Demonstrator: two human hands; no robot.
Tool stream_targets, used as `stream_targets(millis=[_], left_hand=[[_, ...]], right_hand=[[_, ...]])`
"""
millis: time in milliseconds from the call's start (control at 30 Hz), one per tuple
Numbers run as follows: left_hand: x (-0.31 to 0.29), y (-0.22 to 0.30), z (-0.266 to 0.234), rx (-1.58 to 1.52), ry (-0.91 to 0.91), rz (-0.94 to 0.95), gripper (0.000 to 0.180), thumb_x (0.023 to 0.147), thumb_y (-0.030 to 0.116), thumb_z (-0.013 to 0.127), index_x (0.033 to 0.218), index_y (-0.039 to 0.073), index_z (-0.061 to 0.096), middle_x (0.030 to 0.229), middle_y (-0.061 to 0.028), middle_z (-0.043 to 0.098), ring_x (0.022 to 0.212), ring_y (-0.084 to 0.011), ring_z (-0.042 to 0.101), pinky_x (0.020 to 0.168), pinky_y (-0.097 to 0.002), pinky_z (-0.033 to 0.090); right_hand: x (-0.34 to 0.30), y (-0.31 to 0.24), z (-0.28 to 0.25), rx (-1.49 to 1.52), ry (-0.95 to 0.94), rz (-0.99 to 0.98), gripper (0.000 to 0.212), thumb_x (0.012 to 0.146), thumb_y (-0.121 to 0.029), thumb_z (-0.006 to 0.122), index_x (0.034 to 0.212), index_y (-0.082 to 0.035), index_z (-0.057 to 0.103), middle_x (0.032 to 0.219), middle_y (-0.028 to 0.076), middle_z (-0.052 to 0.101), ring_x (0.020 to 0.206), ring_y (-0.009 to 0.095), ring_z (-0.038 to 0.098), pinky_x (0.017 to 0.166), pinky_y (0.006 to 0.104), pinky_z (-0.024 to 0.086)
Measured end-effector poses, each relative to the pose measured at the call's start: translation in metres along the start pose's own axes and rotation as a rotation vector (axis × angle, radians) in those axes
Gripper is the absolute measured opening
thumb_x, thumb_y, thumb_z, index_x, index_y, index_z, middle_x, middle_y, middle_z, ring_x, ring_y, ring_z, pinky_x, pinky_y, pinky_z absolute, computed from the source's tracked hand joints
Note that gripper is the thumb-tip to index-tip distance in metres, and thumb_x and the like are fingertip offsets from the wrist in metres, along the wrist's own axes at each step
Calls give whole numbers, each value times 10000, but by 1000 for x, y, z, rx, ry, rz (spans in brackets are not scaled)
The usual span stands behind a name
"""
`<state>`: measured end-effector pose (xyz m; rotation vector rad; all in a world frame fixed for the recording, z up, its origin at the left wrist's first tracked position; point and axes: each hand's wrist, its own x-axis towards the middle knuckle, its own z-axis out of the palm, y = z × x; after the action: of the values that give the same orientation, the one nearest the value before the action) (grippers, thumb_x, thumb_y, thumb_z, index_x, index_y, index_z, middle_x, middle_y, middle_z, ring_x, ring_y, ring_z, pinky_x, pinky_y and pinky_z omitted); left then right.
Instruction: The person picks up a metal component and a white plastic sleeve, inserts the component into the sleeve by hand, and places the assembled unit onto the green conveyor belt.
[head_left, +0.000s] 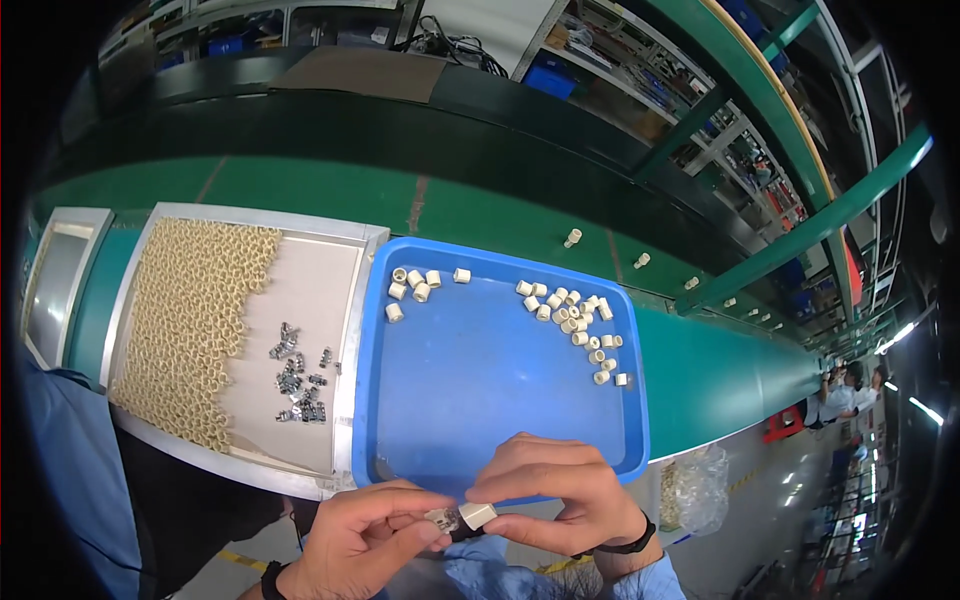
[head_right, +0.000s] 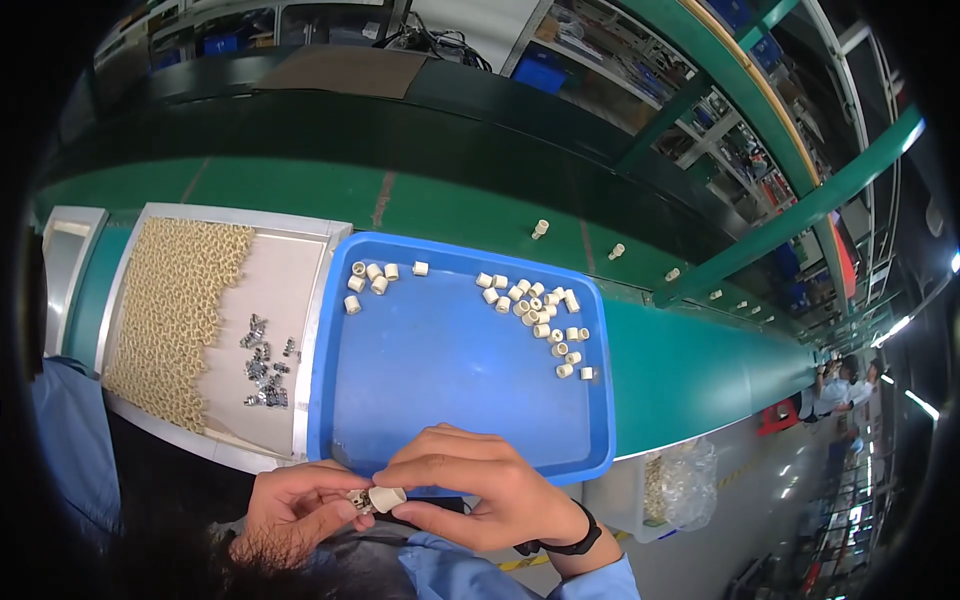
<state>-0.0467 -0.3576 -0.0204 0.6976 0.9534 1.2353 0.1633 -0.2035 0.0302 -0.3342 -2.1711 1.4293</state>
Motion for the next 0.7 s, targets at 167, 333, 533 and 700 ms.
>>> stream_targets(millis=[167,333,533,700], left_hand=[[2,-1,3,56,-37,49,304,1025,-63,653,1329,-70,678,1168,-220,726,993,-233,764,885,-332,634],[6,0,5,163,-43,80,310,1016,-46,686,1326,-59,690,1166,-225,732,985,-224,770,859,-315,642],[12,7,6,295,-93,119,287,993,-58,717,1280,-75,717,1137,-227,742,984,-228,768,870,-320,642],[11,7,4,-161,-10,-149,272,962,-106,727,1234,-95,732,1100,-233,756,969,-235,763,871,-328,637]], right_hand=[[1,-6,-2,-101,19,18,251,833,-63,886,1053,21,798,949,148,781,813,271,732,708,363,539],[2,-16,-9,-232,-49,77,256,824,-112,911,1024,4,801,869,112,776,760,246,723,672,345,526],[1,-18,-8,-339,-99,100,242,829,-154,920,994,-25,798,795,73,746,699,212,697,649,336,509],[-1,-12,-4,-276,-120,125,228,835,-165,921,961,-31,786,742,51,703,670,200,670,637,332,499]])
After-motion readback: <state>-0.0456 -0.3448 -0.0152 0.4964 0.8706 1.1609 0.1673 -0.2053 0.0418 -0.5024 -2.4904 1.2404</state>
